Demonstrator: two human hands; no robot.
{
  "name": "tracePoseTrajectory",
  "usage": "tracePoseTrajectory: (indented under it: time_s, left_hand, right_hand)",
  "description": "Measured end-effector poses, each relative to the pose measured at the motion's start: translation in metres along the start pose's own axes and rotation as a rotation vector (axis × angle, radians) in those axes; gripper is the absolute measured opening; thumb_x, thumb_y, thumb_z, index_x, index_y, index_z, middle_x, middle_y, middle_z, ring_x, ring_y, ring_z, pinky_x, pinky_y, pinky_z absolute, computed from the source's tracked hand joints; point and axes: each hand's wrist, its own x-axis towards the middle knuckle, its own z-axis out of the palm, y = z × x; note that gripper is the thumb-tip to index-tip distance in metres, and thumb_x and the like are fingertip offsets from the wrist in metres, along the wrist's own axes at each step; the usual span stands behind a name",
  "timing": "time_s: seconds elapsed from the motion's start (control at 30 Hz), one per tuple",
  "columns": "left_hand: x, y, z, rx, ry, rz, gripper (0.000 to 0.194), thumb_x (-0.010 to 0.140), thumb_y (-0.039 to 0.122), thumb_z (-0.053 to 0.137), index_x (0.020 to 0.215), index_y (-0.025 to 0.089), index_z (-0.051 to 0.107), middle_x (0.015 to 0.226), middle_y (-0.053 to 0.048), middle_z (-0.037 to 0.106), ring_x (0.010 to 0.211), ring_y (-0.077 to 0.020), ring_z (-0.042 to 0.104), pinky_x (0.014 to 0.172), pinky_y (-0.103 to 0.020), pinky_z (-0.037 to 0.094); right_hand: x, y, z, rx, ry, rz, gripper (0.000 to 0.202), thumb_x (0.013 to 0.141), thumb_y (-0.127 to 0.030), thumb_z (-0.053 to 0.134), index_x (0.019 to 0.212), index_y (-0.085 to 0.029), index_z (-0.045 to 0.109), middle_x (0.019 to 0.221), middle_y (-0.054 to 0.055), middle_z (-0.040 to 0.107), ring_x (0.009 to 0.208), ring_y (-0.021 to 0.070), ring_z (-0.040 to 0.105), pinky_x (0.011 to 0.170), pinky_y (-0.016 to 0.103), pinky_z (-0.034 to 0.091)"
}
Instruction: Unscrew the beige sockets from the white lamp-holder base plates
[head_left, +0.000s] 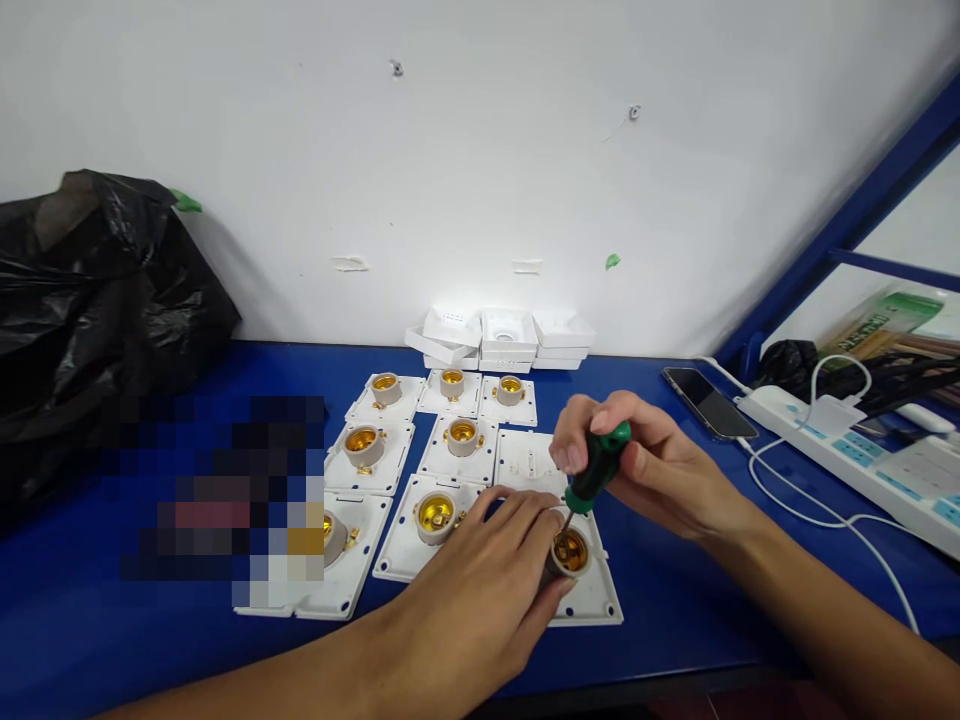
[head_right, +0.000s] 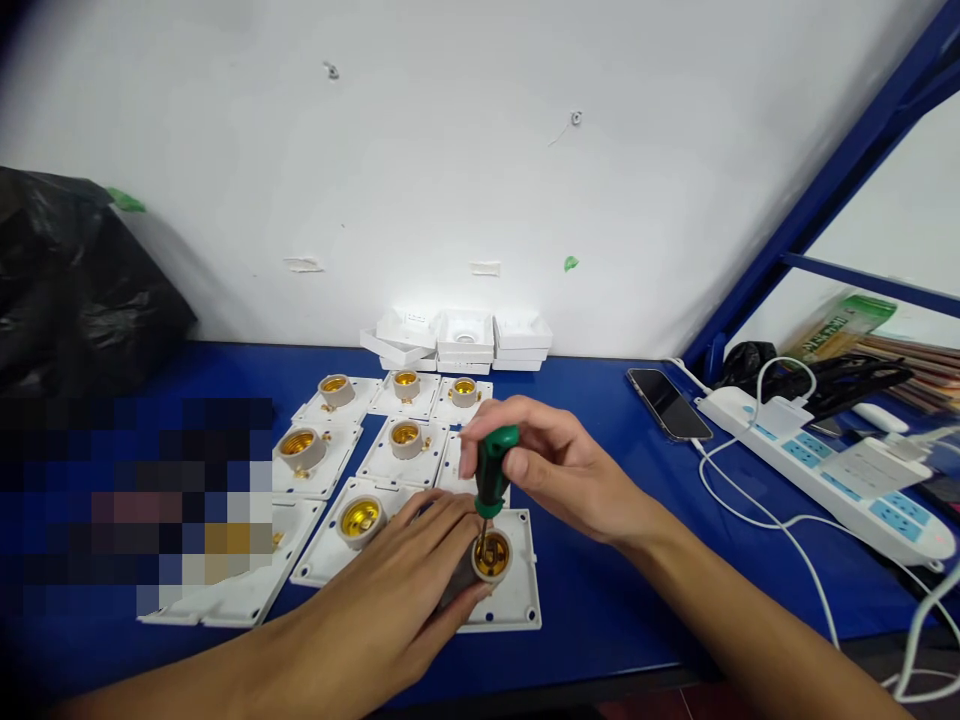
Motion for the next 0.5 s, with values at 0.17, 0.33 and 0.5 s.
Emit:
tracePoseTrajectory:
  time_s: [0.17, 0.33, 0.5]
  left_hand:
    - [-0.0015, -0.0016, 0.0021, -0.010, -0.010, 0.003, 0.031, 0.102, 0.023, 0.060, 0.131, 0.019, 0.050, 0.131, -0.009, 0.063, 0.123, -0.0295, 0.059, 0.111, -0.051, 0.046]
    - [-0.0015, -0.0021, 0.0020, 0.004, -0.016, 0.008, 0.027, 0.101, 0.021, 0.062, 0.126, 0.017, 0.051, 0.126, -0.010, 0.064, 0.120, -0.0299, 0.060, 0.109, -0.051, 0.047]
    - [-0.0009, -0.0011, 0.0006, -0.007, -0.009, 0.004, 0.021, 0.101, 0.022, 0.061, 0.120, 0.019, 0.054, 0.123, -0.009, 0.065, 0.117, -0.0301, 0.061, 0.107, -0.051, 0.049]
  right_hand:
    - [-0.0008, -0.0028, -0.0003, 0.032, -0.025, 0.000, 0.011, 0.094, -0.037, 0.070, 0.105, -0.036, 0.075, 0.107, 0.003, 0.064, 0.097, 0.0185, 0.062, 0.081, 0.035, 0.055]
    - [-0.0012, -0.0011, -0.0007, 0.030, -0.021, 0.013, 0.019, 0.100, -0.037, 0.061, 0.116, -0.038, 0.072, 0.107, 0.003, 0.065, 0.101, 0.0183, 0.062, 0.086, 0.036, 0.054]
    - [-0.0019, 0.0006, -0.0006, 0.095, -0.015, 0.039, 0.021, 0.102, -0.036, 0.059, 0.117, -0.037, 0.073, 0.107, 0.003, 0.064, 0.099, 0.0170, 0.062, 0.084, 0.034, 0.054]
